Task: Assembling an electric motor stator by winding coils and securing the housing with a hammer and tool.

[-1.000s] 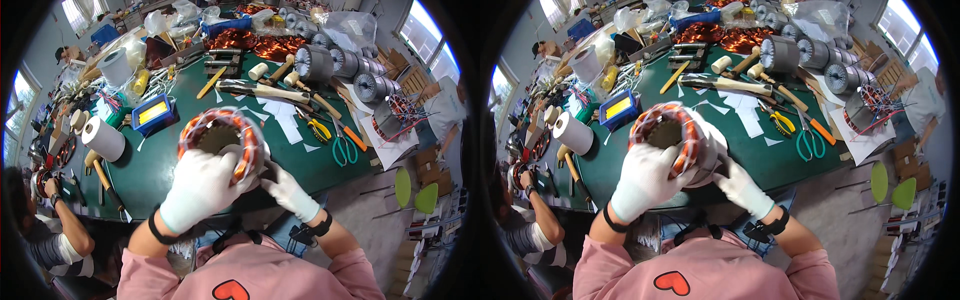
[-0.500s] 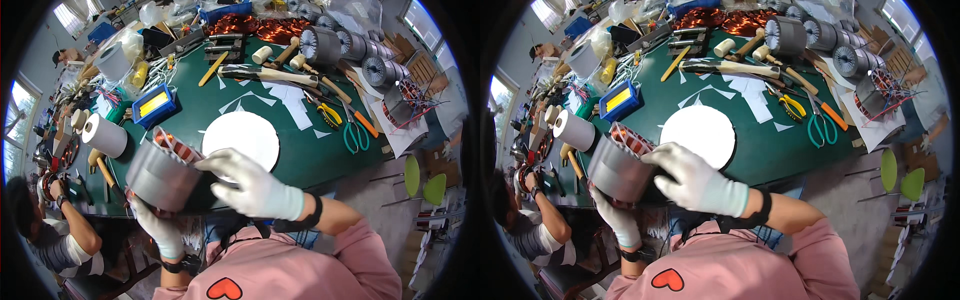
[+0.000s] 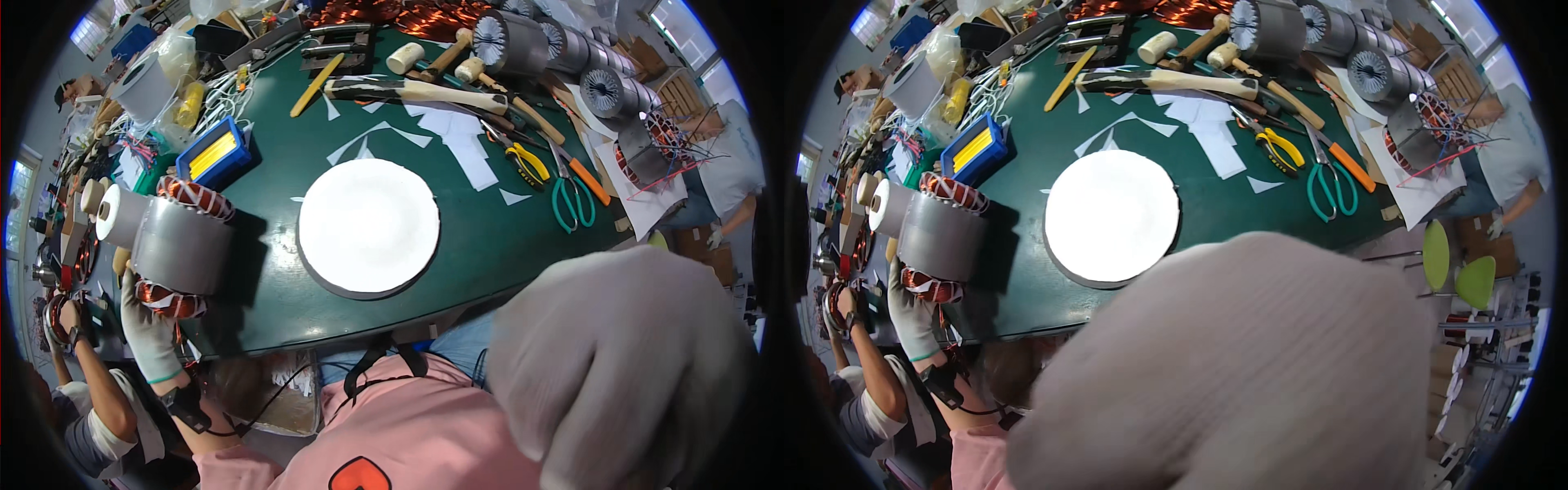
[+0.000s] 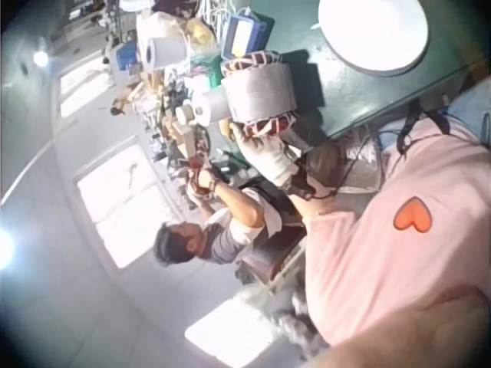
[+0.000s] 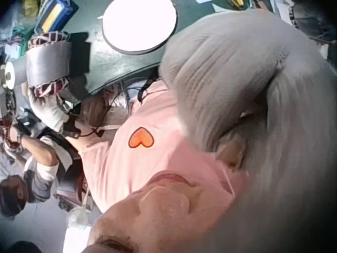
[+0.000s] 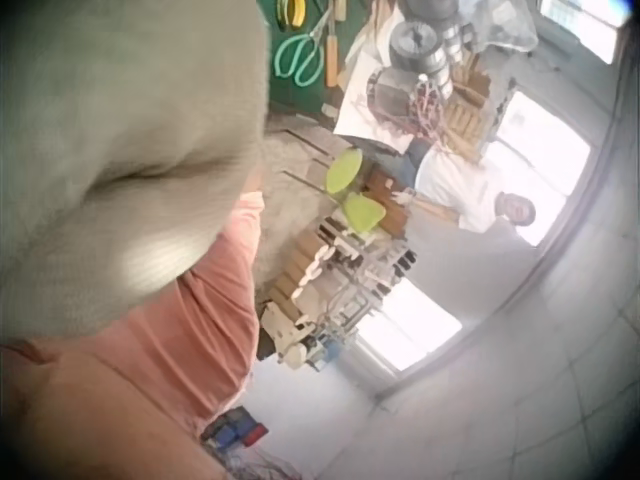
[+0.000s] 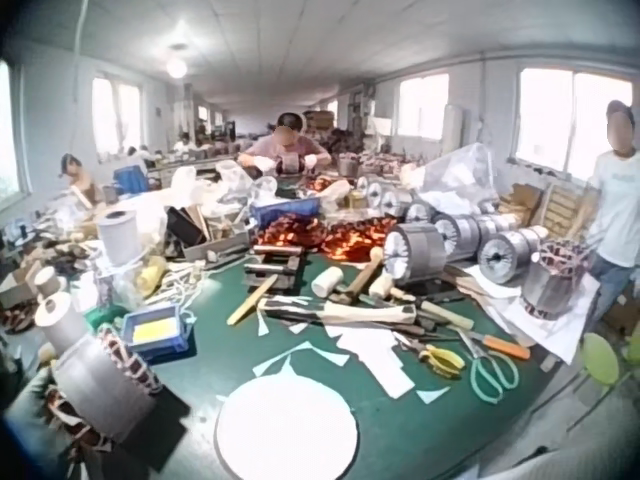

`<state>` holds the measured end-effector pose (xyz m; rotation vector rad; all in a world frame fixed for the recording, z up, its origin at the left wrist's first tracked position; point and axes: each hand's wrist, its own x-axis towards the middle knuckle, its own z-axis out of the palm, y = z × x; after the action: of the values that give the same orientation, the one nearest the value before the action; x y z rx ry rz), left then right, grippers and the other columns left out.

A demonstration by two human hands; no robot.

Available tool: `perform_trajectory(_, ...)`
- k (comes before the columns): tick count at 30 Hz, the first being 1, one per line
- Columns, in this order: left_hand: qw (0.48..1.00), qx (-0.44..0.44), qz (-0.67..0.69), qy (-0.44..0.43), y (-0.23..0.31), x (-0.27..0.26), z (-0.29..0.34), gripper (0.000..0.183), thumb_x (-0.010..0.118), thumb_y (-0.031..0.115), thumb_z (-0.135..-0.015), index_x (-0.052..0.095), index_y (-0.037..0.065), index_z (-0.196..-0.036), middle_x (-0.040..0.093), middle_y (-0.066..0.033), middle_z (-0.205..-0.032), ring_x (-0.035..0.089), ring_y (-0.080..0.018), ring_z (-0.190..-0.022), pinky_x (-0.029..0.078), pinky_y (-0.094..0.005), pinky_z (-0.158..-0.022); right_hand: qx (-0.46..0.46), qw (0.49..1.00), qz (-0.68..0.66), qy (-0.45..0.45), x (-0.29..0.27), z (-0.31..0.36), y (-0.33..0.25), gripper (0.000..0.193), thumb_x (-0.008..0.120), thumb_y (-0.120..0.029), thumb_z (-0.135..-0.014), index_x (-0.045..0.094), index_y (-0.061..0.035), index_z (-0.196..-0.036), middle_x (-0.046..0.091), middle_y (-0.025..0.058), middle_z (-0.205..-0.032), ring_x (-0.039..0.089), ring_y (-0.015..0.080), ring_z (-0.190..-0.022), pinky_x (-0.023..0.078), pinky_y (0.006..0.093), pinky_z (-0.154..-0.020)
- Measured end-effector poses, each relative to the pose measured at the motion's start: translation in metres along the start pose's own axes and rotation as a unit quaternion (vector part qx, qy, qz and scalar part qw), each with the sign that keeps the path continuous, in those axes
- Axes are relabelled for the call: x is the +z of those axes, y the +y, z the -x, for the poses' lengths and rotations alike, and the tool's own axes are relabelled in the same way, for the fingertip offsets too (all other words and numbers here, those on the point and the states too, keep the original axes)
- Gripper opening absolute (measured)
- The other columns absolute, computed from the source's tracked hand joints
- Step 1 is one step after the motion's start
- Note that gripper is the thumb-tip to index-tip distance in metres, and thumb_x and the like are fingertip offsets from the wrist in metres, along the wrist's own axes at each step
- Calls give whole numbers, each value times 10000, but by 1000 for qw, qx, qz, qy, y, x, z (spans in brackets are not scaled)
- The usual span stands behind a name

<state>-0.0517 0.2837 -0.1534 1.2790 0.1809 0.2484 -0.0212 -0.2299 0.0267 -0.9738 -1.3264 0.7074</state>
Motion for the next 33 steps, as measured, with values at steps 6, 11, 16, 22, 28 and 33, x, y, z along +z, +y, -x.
perform_trajectory(6,858,269,-362,245,-2,37,95,458,503,33,-959,461,-53,-1407,522,-188,-1411,585,-296,-1209,533,-402,-955,-19,997,-72,-2,9,-37,35,148,615,-59,-915,689,16,-1018,672,131,-915,638,251,-806,489,370,-543)
perform_trajectory(11,829,348,-320,301,-35,164,108,313,459,56,-984,496,-87,-1259,508,-241,-1368,532,-345,-1254,434,-463,-1093,-25,993,-112,3,13,-23,30,168,596,-58,-928,684,18,-1049,669,123,-925,628,234,-803,486,353,-559)
perform_trajectory(16,804,445,-393,16,-54,171,122,372,412,22,-941,467,-52,-1301,449,-266,-1387,476,-391,-1318,420,-484,-1116,-52,984,-165,40,24,-54,64,188,577,-57,-941,678,21,-1079,666,116,-935,618,216,-801,482,337,-575)
perform_trajectory(22,844,397,-359,15,-59,195,134,354,431,19,-925,512,-24,-1267,446,-255,-1404,471,-370,-1332,412,-472,-1129,-108,967,-223,53,60,-65,78,213,554,-56,-957,671,24,-1116,662,107,-948,606,195,-798,477,318,-594)
perform_trajectory(28,872,294,-384,81,-65,200,156,355,434,9,-904,523,6,-1248,450,-238,-1418,480,-337,-1324,410,-454,-1117,-169,941,-289,53,78,-85,103,238,531,-55,-973,664,27,-1152,658,98,-960,595,174,-796,472,299,-613)
perform_trajectory(33,861,328,-386,44,-68,196,159,341,443,28,-908,532,3,-1236,456,-245,-1413,484,-334,-1317,422,-450,-1097,-213,916,-334,61,126,-107,131,259,512,-54,-986,659,29,-1182,654,91,-970,585,157,-793,469,283,-629)
